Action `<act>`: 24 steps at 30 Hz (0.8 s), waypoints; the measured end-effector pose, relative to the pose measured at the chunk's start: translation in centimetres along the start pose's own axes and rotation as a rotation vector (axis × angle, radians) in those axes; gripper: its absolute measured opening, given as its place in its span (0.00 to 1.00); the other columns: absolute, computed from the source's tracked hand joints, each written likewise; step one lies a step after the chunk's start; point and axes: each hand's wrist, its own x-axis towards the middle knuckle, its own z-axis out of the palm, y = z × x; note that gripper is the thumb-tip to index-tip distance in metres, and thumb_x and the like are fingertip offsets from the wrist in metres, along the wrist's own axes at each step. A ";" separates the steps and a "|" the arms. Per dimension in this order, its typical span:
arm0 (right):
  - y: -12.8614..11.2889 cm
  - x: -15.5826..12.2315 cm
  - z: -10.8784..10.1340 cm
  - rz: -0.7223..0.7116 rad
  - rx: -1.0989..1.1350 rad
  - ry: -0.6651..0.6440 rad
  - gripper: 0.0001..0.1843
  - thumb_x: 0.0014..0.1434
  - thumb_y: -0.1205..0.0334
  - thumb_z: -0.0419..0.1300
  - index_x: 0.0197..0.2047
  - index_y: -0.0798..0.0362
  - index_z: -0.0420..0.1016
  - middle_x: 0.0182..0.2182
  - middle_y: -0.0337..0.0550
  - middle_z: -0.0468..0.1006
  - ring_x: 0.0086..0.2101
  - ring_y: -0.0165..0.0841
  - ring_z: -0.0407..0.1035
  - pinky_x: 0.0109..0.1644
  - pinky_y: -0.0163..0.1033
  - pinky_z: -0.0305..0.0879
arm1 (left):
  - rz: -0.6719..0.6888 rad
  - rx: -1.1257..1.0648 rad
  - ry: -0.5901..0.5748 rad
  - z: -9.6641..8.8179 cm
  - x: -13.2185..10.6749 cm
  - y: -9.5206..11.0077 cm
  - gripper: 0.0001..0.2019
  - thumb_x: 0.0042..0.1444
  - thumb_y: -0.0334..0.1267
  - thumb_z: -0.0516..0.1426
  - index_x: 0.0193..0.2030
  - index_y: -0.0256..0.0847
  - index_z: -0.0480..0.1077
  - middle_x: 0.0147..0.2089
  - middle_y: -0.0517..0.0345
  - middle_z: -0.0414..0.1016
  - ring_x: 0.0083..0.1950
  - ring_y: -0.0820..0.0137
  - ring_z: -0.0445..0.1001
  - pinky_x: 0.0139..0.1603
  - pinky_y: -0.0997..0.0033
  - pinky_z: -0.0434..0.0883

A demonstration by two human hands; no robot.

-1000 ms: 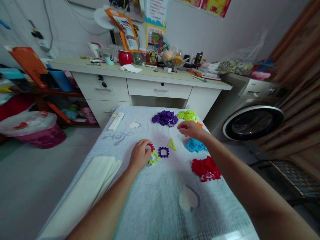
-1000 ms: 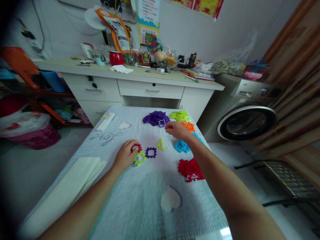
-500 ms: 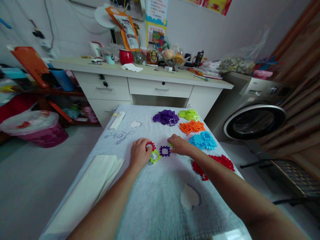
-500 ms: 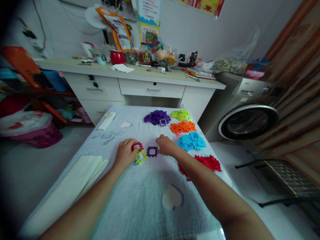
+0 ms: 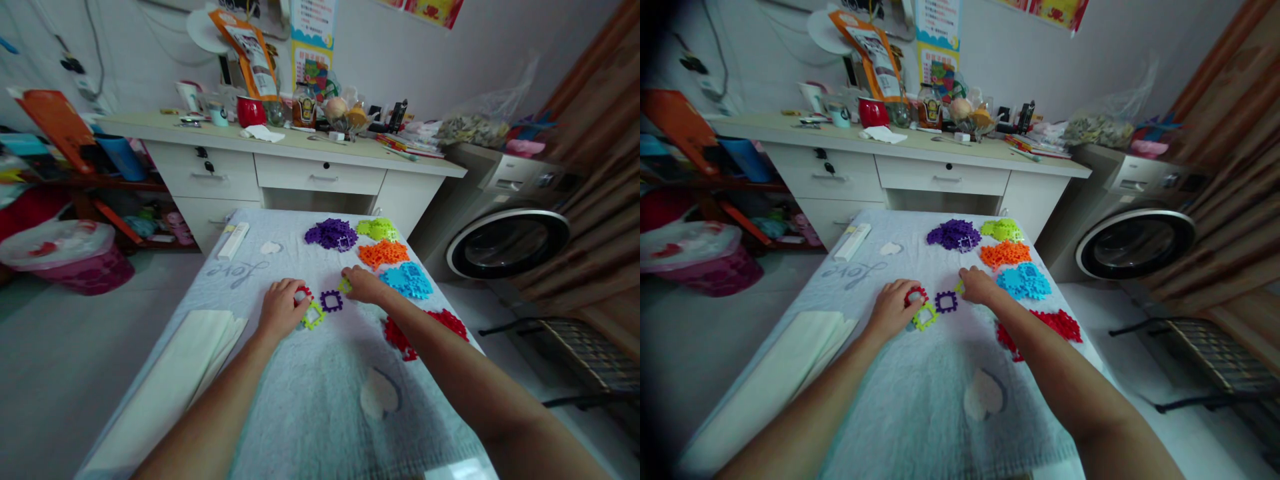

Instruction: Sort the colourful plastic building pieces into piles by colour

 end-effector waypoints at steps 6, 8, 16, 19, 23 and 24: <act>0.5 -0.2 -0.3 -0.015 0.030 0.072 0.30 0.51 0.69 0.62 0.59 0.58 0.66 0.49 0.58 0.76 0.47 0.43 0.72 0.46 0.39 0.65 | 0.035 -0.021 -0.034 -0.3 -0.1 0.4 0.17 0.55 0.47 0.59 0.50 0.45 0.71 0.53 0.53 0.75 0.52 0.60 0.71 0.54 0.57 0.65; 1.0 -0.2 -0.9 -0.006 0.068 0.098 0.29 0.50 0.70 0.62 0.57 0.58 0.67 0.47 0.56 0.77 0.44 0.41 0.73 0.44 0.37 0.64 | 0.038 -0.025 -0.037 -0.4 -0.1 0.5 0.17 0.55 0.47 0.59 0.50 0.45 0.70 0.53 0.53 0.75 0.52 0.59 0.71 0.55 0.57 0.65; 5.2 2.2 -5.5 0.066 0.104 0.303 0.17 0.50 0.74 0.60 0.45 0.57 0.74 0.40 0.47 0.78 0.37 0.33 0.70 0.39 0.32 0.61 | 0.041 -0.032 -0.037 -0.4 -0.2 0.5 0.15 0.56 0.43 0.58 0.49 0.44 0.71 0.53 0.53 0.74 0.52 0.60 0.70 0.55 0.56 0.65; 8.0 4.2 -7.3 0.172 0.076 0.364 0.16 0.50 0.73 0.61 0.43 0.57 0.76 0.40 0.47 0.79 0.38 0.33 0.70 0.39 0.33 0.61 | 0.035 -0.036 -0.032 -0.3 -0.1 0.5 0.15 0.55 0.43 0.58 0.49 0.45 0.71 0.52 0.53 0.74 0.52 0.59 0.70 0.54 0.56 0.65; 11.7 6.8 -8.8 0.371 0.059 0.379 0.14 0.52 0.71 0.61 0.43 0.57 0.79 0.40 0.49 0.80 0.39 0.34 0.73 0.40 0.33 0.63 | 0.041 -0.041 -0.034 -0.3 0.0 0.5 0.14 0.55 0.41 0.59 0.48 0.45 0.72 0.52 0.53 0.75 0.52 0.59 0.70 0.55 0.56 0.65; 12.4 7.4 -8.9 0.415 0.071 0.374 0.14 0.53 0.71 0.61 0.44 0.58 0.79 0.40 0.49 0.81 0.38 0.34 0.73 0.40 0.33 0.64 | 0.041 -0.043 -0.036 -0.3 0.0 0.4 0.13 0.55 0.41 0.59 0.48 0.45 0.72 0.52 0.53 0.75 0.52 0.59 0.70 0.55 0.56 0.65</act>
